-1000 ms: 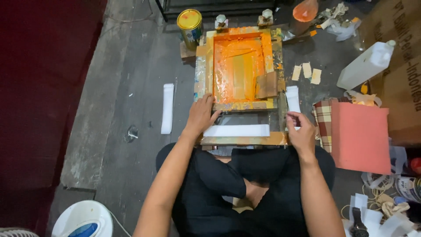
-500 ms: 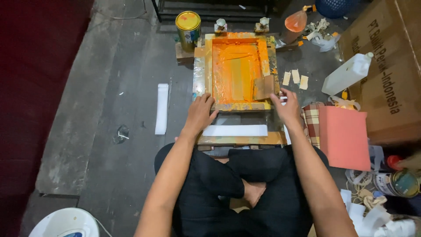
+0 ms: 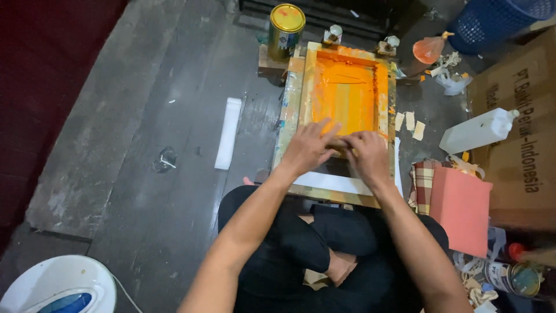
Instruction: The person sits on the floor and uses a squeegee to spread orange ink across a screen printing frame. They then lift the frame to reveal a printed white strip, place it aside, and repeat the process with a new strip.
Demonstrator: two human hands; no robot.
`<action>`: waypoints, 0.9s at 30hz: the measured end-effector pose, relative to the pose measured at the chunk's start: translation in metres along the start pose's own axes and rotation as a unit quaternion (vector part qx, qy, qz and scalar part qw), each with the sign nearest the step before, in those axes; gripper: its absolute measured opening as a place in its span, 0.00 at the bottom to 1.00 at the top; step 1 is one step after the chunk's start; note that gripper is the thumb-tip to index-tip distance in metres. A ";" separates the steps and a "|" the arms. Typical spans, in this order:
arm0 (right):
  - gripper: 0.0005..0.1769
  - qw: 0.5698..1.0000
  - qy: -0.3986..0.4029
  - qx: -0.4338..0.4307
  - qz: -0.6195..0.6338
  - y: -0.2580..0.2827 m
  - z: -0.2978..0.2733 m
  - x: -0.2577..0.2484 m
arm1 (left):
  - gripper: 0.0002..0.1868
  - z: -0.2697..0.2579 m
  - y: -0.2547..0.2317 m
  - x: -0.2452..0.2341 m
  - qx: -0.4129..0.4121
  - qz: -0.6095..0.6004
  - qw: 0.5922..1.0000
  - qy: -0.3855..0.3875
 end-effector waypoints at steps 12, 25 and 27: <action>0.18 0.917 -0.081 0.372 0.117 -0.055 -0.083 -0.027 | 0.07 0.019 -0.013 -0.021 0.070 0.077 0.991 -0.088; 0.22 0.818 0.003 0.562 0.124 -0.097 -0.136 0.040 | 0.10 0.111 -0.008 0.033 0.166 0.223 0.959 -0.052; 0.25 0.809 0.045 0.573 0.124 -0.102 -0.136 0.049 | 0.07 0.126 -0.012 0.052 0.179 0.279 0.941 -0.060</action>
Point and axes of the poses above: each hand's wrist, its own z-axis towards the middle knuckle, its own x-axis out of the palm, y = z × x, the point moved 5 cm from there along z, towards the middle knuckle, and after that the axes turned 3 degrees about z, right-handed, at the moved point
